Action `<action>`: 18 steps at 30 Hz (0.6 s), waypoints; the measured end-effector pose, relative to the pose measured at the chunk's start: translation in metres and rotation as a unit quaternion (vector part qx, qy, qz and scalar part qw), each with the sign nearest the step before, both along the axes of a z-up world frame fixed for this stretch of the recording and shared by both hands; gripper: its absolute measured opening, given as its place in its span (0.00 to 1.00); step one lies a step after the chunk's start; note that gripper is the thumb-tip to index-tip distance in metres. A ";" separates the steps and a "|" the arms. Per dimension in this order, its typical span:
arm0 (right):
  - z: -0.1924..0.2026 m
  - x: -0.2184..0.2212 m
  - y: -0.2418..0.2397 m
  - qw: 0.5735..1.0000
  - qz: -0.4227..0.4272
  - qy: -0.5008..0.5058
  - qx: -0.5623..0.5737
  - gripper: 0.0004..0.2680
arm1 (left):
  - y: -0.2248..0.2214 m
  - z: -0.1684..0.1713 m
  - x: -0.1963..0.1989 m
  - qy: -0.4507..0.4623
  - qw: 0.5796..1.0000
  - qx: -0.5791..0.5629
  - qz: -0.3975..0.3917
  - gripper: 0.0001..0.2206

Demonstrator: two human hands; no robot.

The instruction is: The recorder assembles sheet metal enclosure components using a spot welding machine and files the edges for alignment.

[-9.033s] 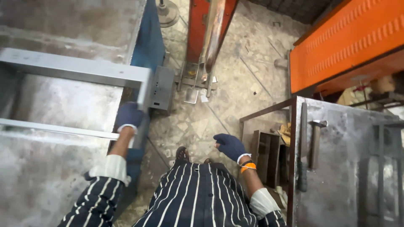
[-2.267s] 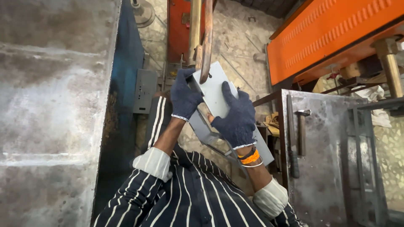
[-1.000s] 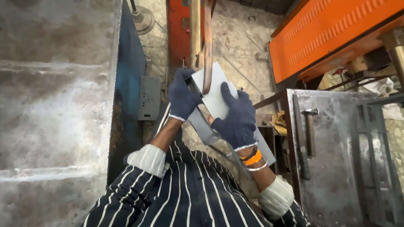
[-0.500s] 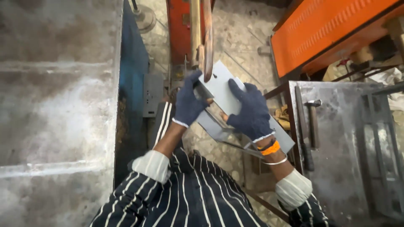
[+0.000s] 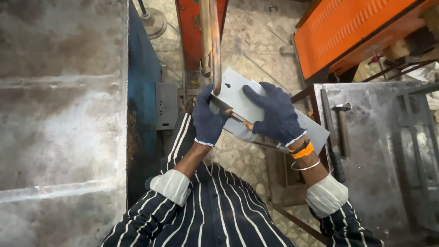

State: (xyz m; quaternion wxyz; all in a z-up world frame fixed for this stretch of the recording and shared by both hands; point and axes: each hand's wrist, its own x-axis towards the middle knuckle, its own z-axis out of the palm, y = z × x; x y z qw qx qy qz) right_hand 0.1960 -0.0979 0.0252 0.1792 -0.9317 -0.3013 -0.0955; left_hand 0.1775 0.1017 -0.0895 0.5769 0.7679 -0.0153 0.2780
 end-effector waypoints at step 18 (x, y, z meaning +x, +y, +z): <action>-0.005 -0.004 -0.001 1.000 0.003 0.011 0.016 0.34 | 0.001 0.000 -0.002 -0.008 1.000 0.013 0.016 0.40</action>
